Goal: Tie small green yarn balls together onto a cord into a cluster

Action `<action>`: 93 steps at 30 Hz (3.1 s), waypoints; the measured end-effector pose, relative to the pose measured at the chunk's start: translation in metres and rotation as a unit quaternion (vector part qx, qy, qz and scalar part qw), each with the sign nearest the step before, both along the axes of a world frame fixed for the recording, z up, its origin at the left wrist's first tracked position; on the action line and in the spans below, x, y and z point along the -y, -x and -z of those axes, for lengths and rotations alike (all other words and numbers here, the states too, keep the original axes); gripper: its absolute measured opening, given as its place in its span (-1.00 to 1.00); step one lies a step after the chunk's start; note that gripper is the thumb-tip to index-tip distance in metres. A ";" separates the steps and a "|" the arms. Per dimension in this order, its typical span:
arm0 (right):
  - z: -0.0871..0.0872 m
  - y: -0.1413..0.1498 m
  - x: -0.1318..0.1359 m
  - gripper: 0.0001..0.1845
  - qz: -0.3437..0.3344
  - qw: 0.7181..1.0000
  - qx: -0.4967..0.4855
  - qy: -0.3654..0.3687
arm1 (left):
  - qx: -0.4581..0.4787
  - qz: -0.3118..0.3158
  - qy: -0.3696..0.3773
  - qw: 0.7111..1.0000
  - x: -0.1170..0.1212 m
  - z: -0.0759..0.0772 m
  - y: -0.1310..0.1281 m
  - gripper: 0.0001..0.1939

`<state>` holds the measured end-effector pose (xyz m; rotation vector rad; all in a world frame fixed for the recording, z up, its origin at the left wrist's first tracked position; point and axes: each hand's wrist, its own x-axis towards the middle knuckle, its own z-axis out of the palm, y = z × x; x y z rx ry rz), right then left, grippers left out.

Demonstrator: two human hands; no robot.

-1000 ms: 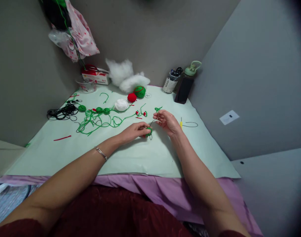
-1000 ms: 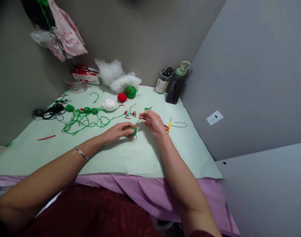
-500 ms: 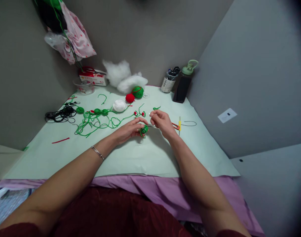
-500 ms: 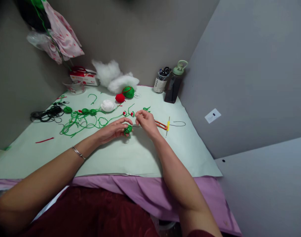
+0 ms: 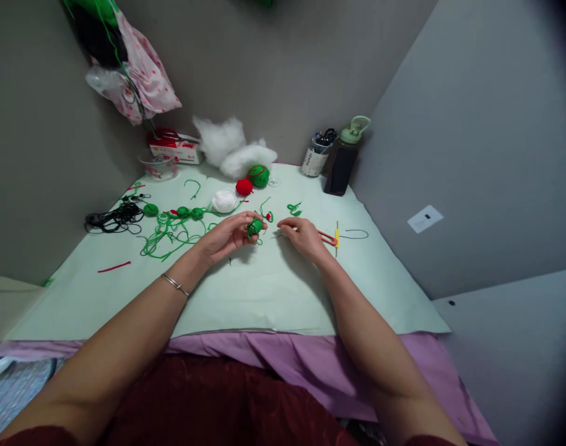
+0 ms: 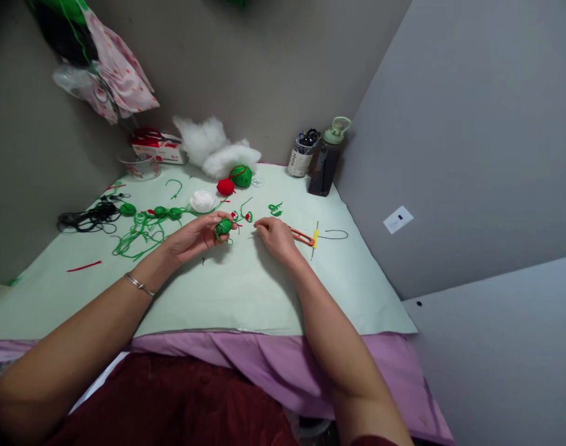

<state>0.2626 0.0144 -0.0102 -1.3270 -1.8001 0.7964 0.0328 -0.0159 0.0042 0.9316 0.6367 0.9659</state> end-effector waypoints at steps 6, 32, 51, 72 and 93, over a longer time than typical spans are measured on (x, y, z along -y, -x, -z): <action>-0.017 0.005 0.016 -0.54 -0.176 0.969 -0.143 0.098 | -0.030 0.042 -0.007 0.999 0.005 0.001 -0.006 -0.72; -0.031 -0.011 0.007 -0.56 -0.058 0.953 -0.283 0.093 | -0.028 0.118 -0.018 0.992 0.012 -0.001 -0.011 -0.76; -0.013 -0.007 -0.005 -0.75 -0.113 0.993 -0.028 -0.023 | -0.045 0.038 -0.061 0.996 0.014 -0.003 -0.013 -0.65; -0.015 -0.045 -0.003 -0.74 0.058 0.883 0.465 0.001 | -0.110 -0.099 -0.121 0.982 0.007 -0.001 -0.007 -0.54; -0.023 -0.004 0.016 -0.56 -0.197 0.976 0.091 0.031 | -0.244 -0.104 -0.283 0.922 0.010 0.020 -0.017 -0.41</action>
